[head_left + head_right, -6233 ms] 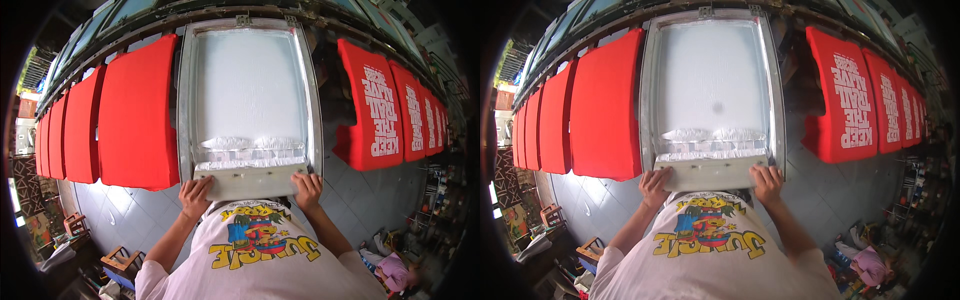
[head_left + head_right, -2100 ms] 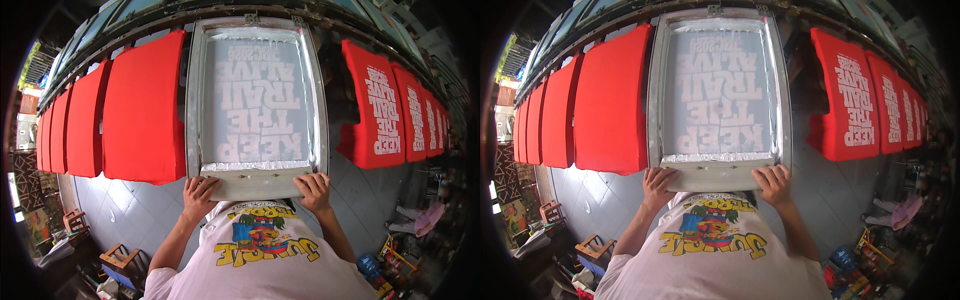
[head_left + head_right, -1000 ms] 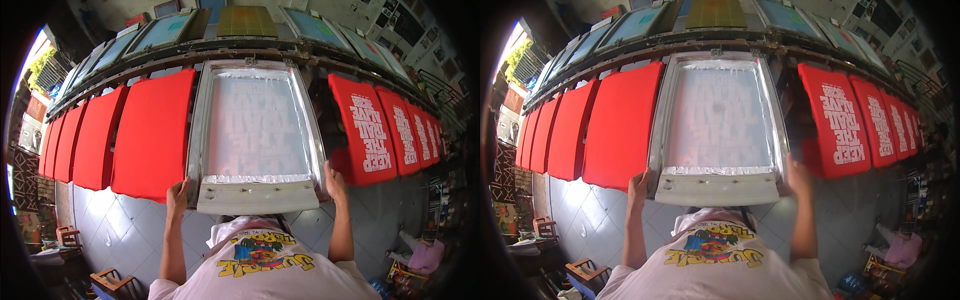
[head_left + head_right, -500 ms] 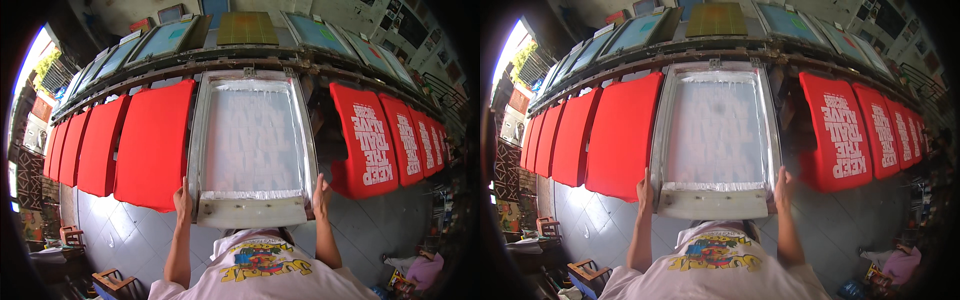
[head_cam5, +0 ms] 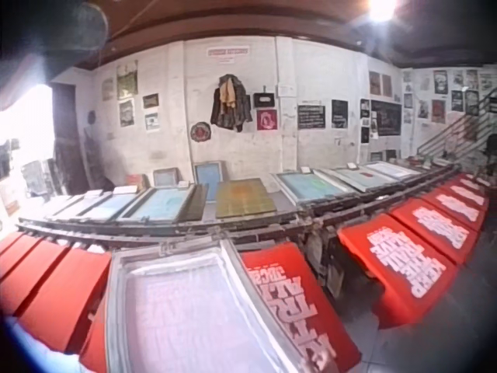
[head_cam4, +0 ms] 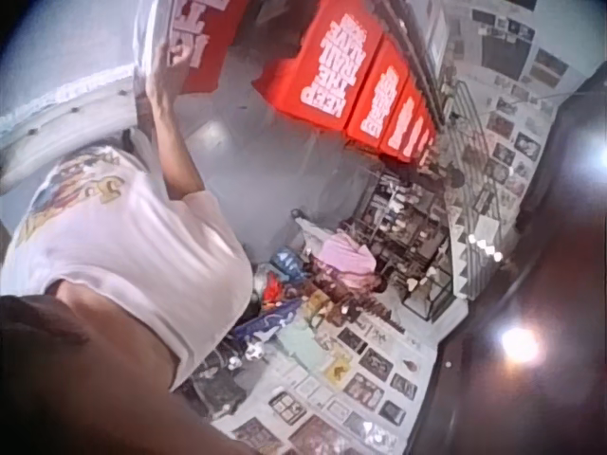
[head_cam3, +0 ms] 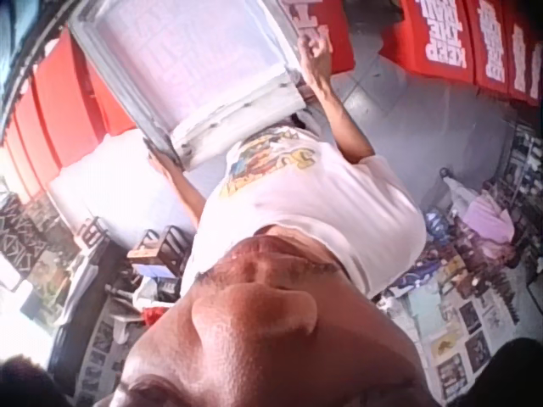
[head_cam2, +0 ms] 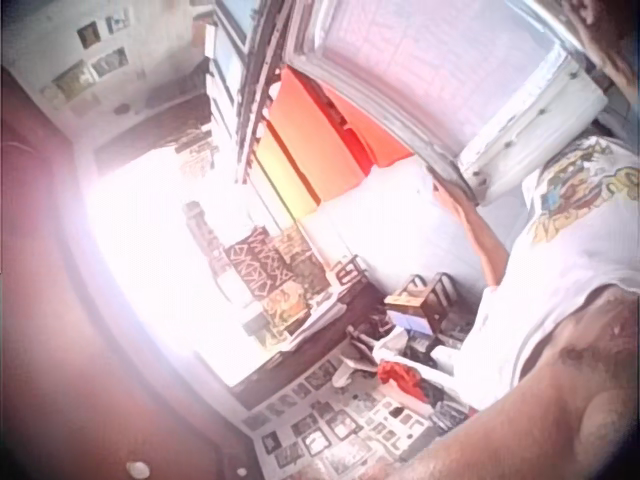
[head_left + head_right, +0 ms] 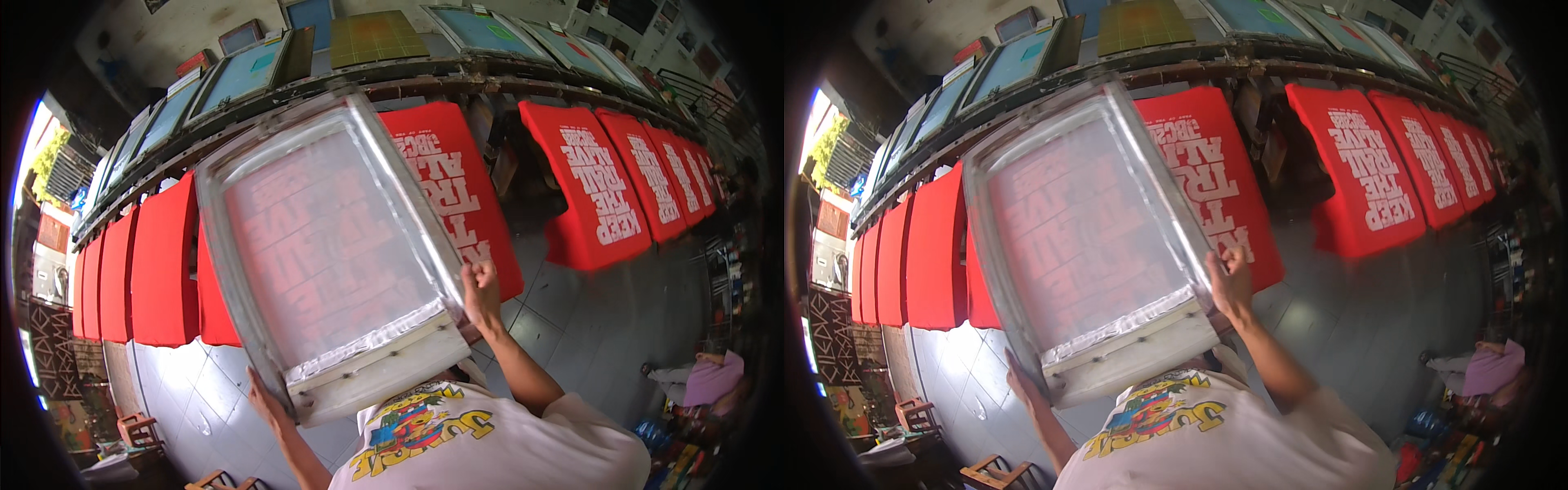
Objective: The person performs screen printing on a series of red t-shirts by lowering the printing frame onto each shirt, using a squeegee to spread white ink across the screen, and lifting the frame before moving to the next shirt on the production line.
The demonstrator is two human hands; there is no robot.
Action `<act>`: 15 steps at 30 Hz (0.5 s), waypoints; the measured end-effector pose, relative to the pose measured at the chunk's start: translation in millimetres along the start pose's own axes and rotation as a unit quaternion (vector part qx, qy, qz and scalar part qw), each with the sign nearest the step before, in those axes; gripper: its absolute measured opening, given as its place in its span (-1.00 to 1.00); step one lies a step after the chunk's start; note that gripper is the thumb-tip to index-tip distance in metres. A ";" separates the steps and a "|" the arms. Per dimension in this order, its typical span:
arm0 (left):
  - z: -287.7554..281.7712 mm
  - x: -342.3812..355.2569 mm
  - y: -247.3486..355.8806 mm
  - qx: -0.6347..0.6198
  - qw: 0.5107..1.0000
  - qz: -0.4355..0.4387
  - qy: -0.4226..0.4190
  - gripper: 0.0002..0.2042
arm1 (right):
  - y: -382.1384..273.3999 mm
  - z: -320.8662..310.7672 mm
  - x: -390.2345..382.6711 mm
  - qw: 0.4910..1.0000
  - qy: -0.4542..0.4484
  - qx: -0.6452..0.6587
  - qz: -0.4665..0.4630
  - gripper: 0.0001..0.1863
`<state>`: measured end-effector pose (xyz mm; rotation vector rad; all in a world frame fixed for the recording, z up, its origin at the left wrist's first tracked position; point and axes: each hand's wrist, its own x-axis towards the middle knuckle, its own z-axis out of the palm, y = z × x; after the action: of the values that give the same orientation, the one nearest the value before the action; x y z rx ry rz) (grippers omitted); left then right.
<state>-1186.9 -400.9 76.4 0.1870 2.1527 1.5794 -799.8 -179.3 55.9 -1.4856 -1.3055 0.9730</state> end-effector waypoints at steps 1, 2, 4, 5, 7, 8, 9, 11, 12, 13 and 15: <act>-20.1 3.5 0.7 -0.006 1.000 0.003 0.015 -0.38 | -5.2 20.2 -10.2 1.000 -0.010 0.002 0.010 -0.47; -45.7 11.9 2.3 -0.005 1.000 0.007 0.028 -0.37 | -8.0 42.8 -24.9 0.999 -0.027 0.030 0.008 -0.48; -118.4 47.9 -18.7 0.076 0.994 0.000 0.078 -0.33 | -21.9 87.5 -58.1 0.998 -0.036 0.055 0.016 -0.49; -139.5 58.4 -22.4 0.088 0.992 -0.001 0.094 -0.32 | -28.4 107.3 -75.8 0.996 -0.055 0.059 0.040 -0.48; -176.9 70.1 -18.5 0.091 0.989 0.000 0.115 -0.28 | -44.4 135.6 -107.1 0.987 -0.111 0.012 0.118 -0.38; -186.8 73.1 -16.8 0.076 0.990 0.003 0.118 -0.27 | -31.1 155.9 -122.1 0.995 -0.079 0.023 0.065 -0.29; -202.2 84.6 -21.6 0.091 0.990 -0.004 0.106 -0.24 | -16.0 171.3 -132.0 0.998 -0.064 0.010 0.019 -0.27; -228.2 99.2 -25.6 0.073 0.993 -0.017 0.089 -0.24 | -20.9 193.3 -152.9 0.997 -0.069 0.032 0.000 -0.22; -237.8 105.7 -27.6 0.065 0.994 -0.024 0.080 -0.24 | -21.8 197.1 -160.9 0.996 -0.078 0.023 0.031 -0.23; -245.7 113.9 -28.1 0.073 0.994 -0.027 0.078 -0.24 | -25.2 202.2 -164.9 0.994 -0.087 0.018 0.056 -0.24; -254.1 130.1 -31.7 0.090 0.993 -0.032 0.073 -0.24 | -27.1 211.3 -171.7 0.993 -0.081 0.013 0.087 -0.26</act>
<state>-1408.4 -583.7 69.7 0.0599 2.3901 1.4003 -1030.9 -321.7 21.8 -1.5468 -1.2873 1.2406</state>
